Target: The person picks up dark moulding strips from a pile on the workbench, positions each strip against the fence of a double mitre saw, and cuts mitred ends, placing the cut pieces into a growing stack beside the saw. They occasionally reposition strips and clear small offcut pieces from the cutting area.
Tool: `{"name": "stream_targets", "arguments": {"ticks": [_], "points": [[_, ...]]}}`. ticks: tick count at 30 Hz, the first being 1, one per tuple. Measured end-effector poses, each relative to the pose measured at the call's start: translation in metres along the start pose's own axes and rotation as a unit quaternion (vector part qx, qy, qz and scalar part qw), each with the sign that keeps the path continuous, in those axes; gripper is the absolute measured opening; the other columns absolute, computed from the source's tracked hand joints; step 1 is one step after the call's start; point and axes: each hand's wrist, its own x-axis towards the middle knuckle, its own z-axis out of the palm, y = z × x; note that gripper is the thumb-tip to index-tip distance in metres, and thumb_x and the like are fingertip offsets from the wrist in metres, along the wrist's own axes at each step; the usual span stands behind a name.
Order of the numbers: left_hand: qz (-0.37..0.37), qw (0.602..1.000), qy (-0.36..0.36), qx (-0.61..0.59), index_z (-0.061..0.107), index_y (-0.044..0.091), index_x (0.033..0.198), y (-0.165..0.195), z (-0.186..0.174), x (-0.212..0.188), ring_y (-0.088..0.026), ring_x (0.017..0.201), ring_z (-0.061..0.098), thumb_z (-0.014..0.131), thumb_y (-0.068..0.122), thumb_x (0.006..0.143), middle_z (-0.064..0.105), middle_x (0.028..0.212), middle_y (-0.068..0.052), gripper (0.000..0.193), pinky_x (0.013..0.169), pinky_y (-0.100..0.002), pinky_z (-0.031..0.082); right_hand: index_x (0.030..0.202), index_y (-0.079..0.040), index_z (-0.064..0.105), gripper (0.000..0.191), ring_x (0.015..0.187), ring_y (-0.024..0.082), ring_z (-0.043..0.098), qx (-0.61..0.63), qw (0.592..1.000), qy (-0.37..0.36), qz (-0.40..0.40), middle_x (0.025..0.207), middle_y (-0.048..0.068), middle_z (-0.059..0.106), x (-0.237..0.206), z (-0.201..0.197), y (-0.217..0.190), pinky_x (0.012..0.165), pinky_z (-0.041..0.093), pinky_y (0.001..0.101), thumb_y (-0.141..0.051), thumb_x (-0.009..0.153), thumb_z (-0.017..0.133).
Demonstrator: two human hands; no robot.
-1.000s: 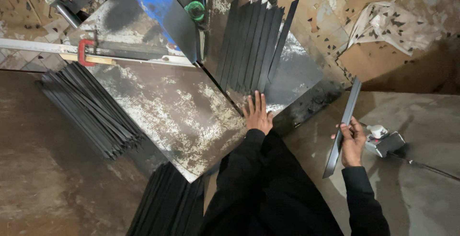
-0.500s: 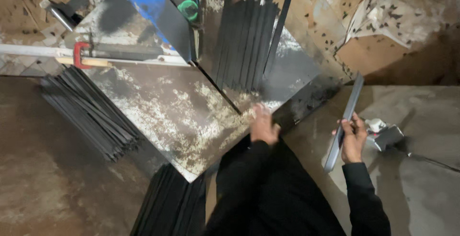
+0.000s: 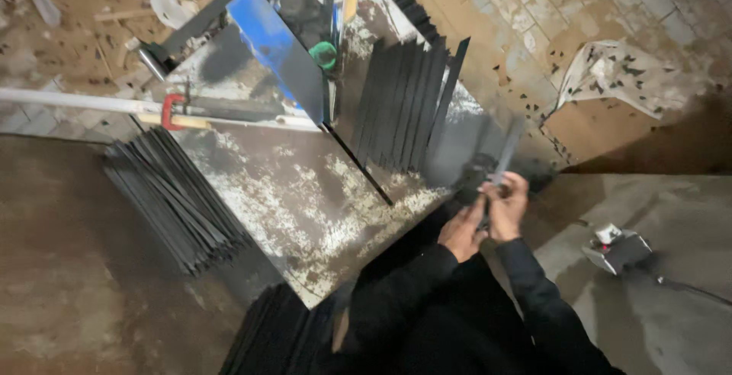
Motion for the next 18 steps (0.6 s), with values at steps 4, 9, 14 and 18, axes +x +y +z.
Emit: {"name": "stream_targets", "arguments": {"ticks": [4,9,14,18], "points": [[-0.137,0.970,0.179,-0.096,0.049,0.016,0.157,-0.029,-0.031,0.030,-0.037,0.097,0.070,0.052,0.005,0.093,0.068,0.116,-0.021,0.066,0.082,-0.048,0.057,0.150,-0.006,0.046,0.059,0.109,0.016,0.066,-0.017,0.990,-0.136,0.046,0.123,0.010,0.065,0.044,0.070,-0.004,0.093,0.056,0.0321,0.000,0.098,0.072],[-0.142,0.950,0.240,0.138,0.045,0.010,0.154,-0.088,-0.114,0.089,-0.044,0.104,0.061,0.060,-0.004,0.084,0.057,0.129,-0.022,0.072,0.080,-0.052,0.052,0.139,-0.002,0.057,0.050,0.102,0.023,0.066,-0.161,0.979,-0.120,0.036,0.111,0.010,0.068,0.127,0.130,-0.019,0.088,0.054,0.0389,-0.020,0.097,0.078],[-0.107,0.918,0.259,0.279,0.037,-0.002,0.145,-0.105,-0.148,0.124,-0.057,0.118,0.050,0.086,0.019,0.057,0.048,0.132,-0.033,0.103,0.094,-0.059,0.049,0.123,-0.001,0.069,0.051,0.098,0.036,0.066,-0.492,0.858,-0.146,-0.026,0.097,0.014,0.069,0.185,0.165,-0.018,0.087,0.053,0.0492,-0.034,0.089,0.088],[-0.227,0.911,0.242,0.244,0.044,0.017,0.158,-0.109,-0.148,0.133,-0.039,0.126,0.054,0.070,0.017,0.088,0.055,0.141,-0.017,0.074,0.098,-0.050,0.049,0.124,-0.002,0.063,0.062,0.093,0.035,0.069,-0.425,0.898,-0.108,-0.020,0.091,0.011,0.069,0.176,0.167,0.000,0.085,0.055,0.0482,-0.021,0.070,0.090]]}}
